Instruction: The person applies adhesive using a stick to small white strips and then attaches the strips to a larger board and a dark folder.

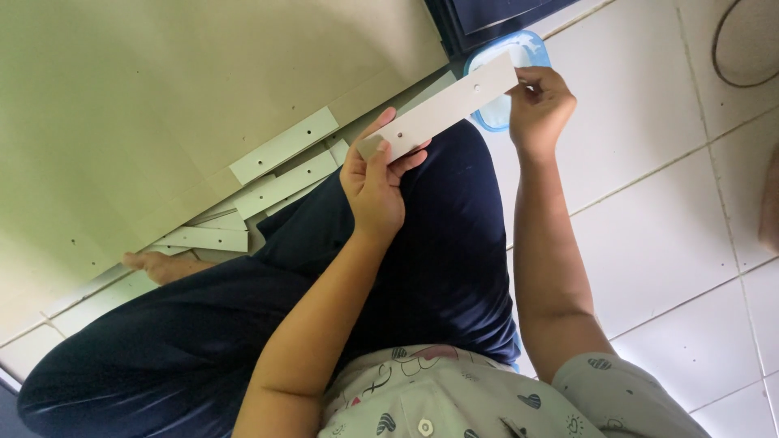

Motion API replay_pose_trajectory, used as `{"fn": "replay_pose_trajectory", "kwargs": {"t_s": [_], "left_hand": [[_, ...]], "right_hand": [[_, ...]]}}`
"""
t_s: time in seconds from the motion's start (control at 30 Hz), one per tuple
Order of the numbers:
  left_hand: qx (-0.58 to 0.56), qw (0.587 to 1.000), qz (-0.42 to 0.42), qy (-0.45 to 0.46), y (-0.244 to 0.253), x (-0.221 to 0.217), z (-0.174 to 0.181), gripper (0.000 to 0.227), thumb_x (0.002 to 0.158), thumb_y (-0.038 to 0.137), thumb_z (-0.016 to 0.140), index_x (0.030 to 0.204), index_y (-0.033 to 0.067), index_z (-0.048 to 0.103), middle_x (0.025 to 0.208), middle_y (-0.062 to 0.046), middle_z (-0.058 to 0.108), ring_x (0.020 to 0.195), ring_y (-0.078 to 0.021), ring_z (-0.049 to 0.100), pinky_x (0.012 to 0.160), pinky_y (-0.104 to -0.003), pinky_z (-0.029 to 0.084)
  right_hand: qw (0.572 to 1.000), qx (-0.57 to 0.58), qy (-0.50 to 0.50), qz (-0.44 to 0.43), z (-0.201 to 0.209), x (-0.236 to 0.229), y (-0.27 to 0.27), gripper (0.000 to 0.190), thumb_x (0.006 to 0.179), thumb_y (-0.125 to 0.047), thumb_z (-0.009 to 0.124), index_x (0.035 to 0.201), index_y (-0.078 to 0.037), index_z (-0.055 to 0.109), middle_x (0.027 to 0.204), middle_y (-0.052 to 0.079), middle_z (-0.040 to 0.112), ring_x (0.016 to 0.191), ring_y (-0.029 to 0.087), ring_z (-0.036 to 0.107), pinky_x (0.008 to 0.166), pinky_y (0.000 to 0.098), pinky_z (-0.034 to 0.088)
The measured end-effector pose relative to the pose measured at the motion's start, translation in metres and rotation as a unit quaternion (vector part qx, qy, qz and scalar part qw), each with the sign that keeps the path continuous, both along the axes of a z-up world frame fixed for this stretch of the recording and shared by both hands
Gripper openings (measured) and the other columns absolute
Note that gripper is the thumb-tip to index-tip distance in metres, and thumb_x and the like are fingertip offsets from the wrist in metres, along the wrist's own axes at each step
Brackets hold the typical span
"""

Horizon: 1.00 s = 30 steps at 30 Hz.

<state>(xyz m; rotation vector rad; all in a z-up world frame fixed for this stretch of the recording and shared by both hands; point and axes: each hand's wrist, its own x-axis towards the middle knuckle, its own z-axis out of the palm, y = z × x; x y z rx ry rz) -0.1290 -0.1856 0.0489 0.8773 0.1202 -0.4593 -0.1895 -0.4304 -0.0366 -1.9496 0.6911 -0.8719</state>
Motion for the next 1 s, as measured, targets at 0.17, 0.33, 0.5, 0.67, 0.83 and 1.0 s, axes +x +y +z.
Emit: {"fn": "replay_pose_trajectory", "kwargs": {"t_s": [0.17,0.33,0.5,0.67,0.83,1.0], "left_hand": [[0.011,0.999,-0.001,-0.04,0.004,-0.001,-0.007,0.032,0.1,0.006,0.053,0.125,-0.0119,0.061,0.135,-0.029,0.062,0.078,-0.0451,0.075,0.056,-0.03,0.062],[0.063,0.992,-0.024,-0.106,0.008,-0.006,-0.004,0.033,0.097,0.006,0.048,0.118,-0.0113,0.066,0.118,-0.032,0.069,0.07,-0.0411,0.074,0.048,-0.029,0.058],[0.095,0.988,-0.037,-0.117,0.009,-0.007,0.001,0.032,0.096,0.005,0.047,0.118,-0.0088,0.067,0.118,-0.031,0.07,0.073,-0.0396,0.075,0.052,-0.029,0.06],[0.091,0.987,-0.04,-0.124,0.009,-0.007,-0.004,0.031,0.098,0.006,0.048,0.119,-0.0086,0.066,0.12,-0.031,0.069,0.075,-0.0395,0.075,0.053,-0.029,0.061],[0.1,0.985,-0.042,-0.131,0.009,-0.009,0.001,0.032,0.098,0.005,0.046,0.12,-0.0085,0.066,0.119,-0.031,0.069,0.076,-0.0381,0.075,0.054,-0.03,0.062],[0.107,0.988,-0.032,-0.111,0.009,-0.011,0.003,0.031,0.097,0.005,0.047,0.118,-0.0075,0.068,0.115,-0.029,0.071,0.076,-0.0376,0.075,0.058,-0.032,0.065]], "right_hand": [[0.996,0.075,-0.045,-0.018,0.023,0.017,0.018,0.012,0.092,-0.002,0.081,0.086,0.0,0.072,0.083,0.012,0.073,0.073,0.02,0.071,0.065,0.029,0.064],[0.992,0.067,-0.037,-0.102,0.028,0.025,0.023,0.018,0.092,-0.005,0.078,0.078,-0.004,0.067,0.075,0.012,0.077,0.062,0.017,0.077,0.059,0.026,0.068],[0.977,0.157,-0.11,-0.092,0.035,0.028,0.024,0.026,0.093,-0.018,0.078,0.078,-0.005,0.061,0.072,0.015,0.075,0.06,0.021,0.077,0.056,0.0297,0.07],[0.982,0.072,-0.07,-0.159,0.025,0.023,0.018,0.029,0.094,-0.016,0.077,0.075,-0.01,0.056,0.068,0.01,0.078,0.054,0.014,0.076,0.058,0.0256,0.064],[0.987,0.068,-0.01,-0.147,0.031,0.026,0.029,0.027,0.091,-0.011,0.078,0.072,-0.01,0.059,0.072,0.009,0.079,0.06,0.012,0.077,0.06,0.0237,0.062],[0.973,0.168,-0.06,-0.148,0.031,0.02,0.016,0.027,0.091,-0.018,0.079,0.074,-0.008,0.06,0.064,0.012,0.076,0.052,0.017,0.076,0.055,0.0278,0.066]]}}
